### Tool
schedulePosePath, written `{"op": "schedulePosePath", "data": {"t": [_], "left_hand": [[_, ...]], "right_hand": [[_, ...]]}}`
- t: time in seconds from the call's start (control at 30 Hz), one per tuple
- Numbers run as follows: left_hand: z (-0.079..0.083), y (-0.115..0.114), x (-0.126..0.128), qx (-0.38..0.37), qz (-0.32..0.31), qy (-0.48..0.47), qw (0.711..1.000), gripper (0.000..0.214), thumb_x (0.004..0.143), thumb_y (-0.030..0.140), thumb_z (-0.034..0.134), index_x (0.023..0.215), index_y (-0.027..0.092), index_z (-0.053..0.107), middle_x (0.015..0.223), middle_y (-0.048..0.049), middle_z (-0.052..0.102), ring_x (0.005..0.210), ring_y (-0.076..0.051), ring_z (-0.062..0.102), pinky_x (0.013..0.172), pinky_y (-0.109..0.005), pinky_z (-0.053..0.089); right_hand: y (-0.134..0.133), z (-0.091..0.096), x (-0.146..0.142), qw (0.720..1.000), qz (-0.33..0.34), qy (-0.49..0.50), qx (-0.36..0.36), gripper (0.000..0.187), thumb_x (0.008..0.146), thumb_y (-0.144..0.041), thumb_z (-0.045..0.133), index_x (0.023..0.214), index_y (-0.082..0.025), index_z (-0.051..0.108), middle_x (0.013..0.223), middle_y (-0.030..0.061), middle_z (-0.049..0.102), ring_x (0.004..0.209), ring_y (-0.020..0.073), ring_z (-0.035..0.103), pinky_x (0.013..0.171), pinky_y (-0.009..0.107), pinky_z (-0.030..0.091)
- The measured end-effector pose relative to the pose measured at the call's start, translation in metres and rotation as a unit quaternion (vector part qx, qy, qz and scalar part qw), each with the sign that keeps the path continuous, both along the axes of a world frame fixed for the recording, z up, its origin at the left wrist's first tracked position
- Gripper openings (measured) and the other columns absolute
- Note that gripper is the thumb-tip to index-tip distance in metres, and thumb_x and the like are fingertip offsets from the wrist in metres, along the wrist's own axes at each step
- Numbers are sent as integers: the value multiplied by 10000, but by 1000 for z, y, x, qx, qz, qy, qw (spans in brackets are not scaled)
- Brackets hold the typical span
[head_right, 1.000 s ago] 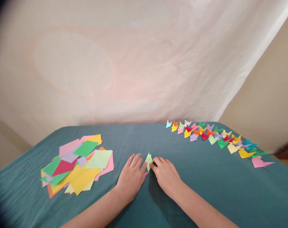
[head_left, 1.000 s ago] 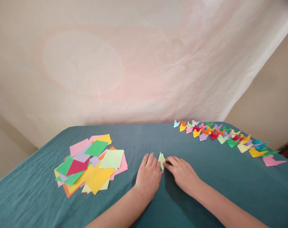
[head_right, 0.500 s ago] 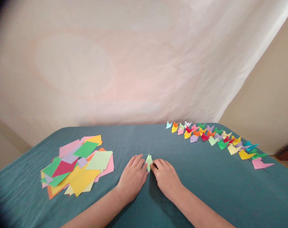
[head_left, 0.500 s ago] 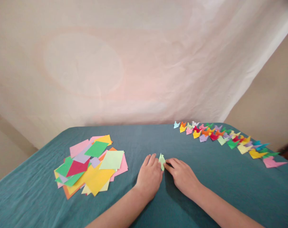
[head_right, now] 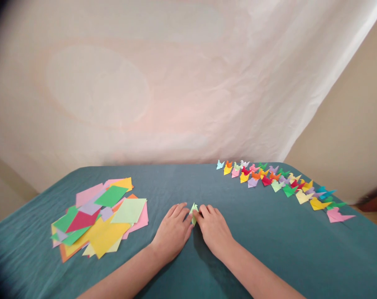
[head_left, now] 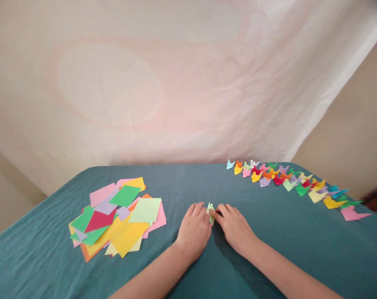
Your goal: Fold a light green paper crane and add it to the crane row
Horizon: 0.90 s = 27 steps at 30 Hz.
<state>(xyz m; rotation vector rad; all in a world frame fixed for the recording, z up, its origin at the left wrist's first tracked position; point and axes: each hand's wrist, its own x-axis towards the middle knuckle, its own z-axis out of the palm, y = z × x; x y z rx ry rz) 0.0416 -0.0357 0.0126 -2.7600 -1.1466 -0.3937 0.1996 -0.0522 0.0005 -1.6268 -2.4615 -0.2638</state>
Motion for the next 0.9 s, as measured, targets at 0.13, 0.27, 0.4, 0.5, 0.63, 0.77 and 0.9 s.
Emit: {"op": "schedulePosePath", "data": {"t": [0.13, 0.27, 0.4, 0.5, 0.63, 0.77, 0.9], "left_hand": [[0, 0, 1, -7, -1, -5, 1000, 292, 877, 227, 447, 1100, 93, 580, 1099, -133, 586, 1178, -264, 432, 1013, -424, 309], [-1, 0, 0, -11, -1, -5, 1000, 292, 871, 217, 451, 1099, 86, 579, 1109, -138, 580, 1187, -269, 425, 1018, -424, 303], [0, 0, 0, -13, -1, -3, 1000, 294, 865, 219, 464, 1103, 86, 576, 1109, -137, 580, 1183, -269, 427, 1017, -422, 307], [0, 0, 1, -17, 0, -4, 1000, 281, 861, 218, 471, 1083, 88, 583, 1096, -134, 586, 1175, -267, 435, 1015, -420, 314], [0, -2, 1, -18, 2, -8, 1000, 276, 867, 205, 452, 1084, 91, 580, 1073, -127, 588, 1161, -267, 441, 998, -419, 338], [-2, 0, -3, -33, -5, -44, 998, 230, 869, 193, 442, 1026, 131, 598, 1035, -96, 586, 1121, -249, 462, 969, -399, 363], [-3, 4, -7, -72, -5, -99, 992, 205, 870, 175, 430, 929, 171, 626, 956, -59, 592, 977, -211, 524, 885, -364, 408]], "right_hand": [[3, 0, -2, 1000, -6, -2, 7, 238, 895, -177, 465, 1097, -214, 583, 926, 58, 568, 852, 212, 508, 713, 330, 408], [6, 1, -3, 1000, -12, -4, 10, 231, 896, -177, 462, 1087, -214, 587, 928, 60, 568, 857, 213, 505, 714, 332, 396], [6, 1, -3, 1000, -13, -4, 7, 227, 890, -176, 475, 1084, -207, 588, 933, 61, 568, 860, 214, 505, 713, 331, 390], [6, 1, -4, 1000, -14, -4, 4, 232, 886, -172, 480, 1089, -204, 587, 939, 63, 569, 868, 219, 503, 713, 334, 389], [6, -4, -2, 1000, -7, 23, 4, 253, 884, -165, 474, 1108, -215, 581, 946, 65, 572, 874, 222, 500, 723, 338, 393], [7, -15, 6, 993, 8, 116, 5, 319, 851, -86, 460, 1112, -223, 582, 975, 65, 571, 895, 210, 498, 756, 329, 403], [8, -21, 10, 975, 6, 220, 5, 347, 815, -26, 416, 1054, -213, 583, 984, 56, 573, 896, 192, 511, 771, 317, 407]]}}
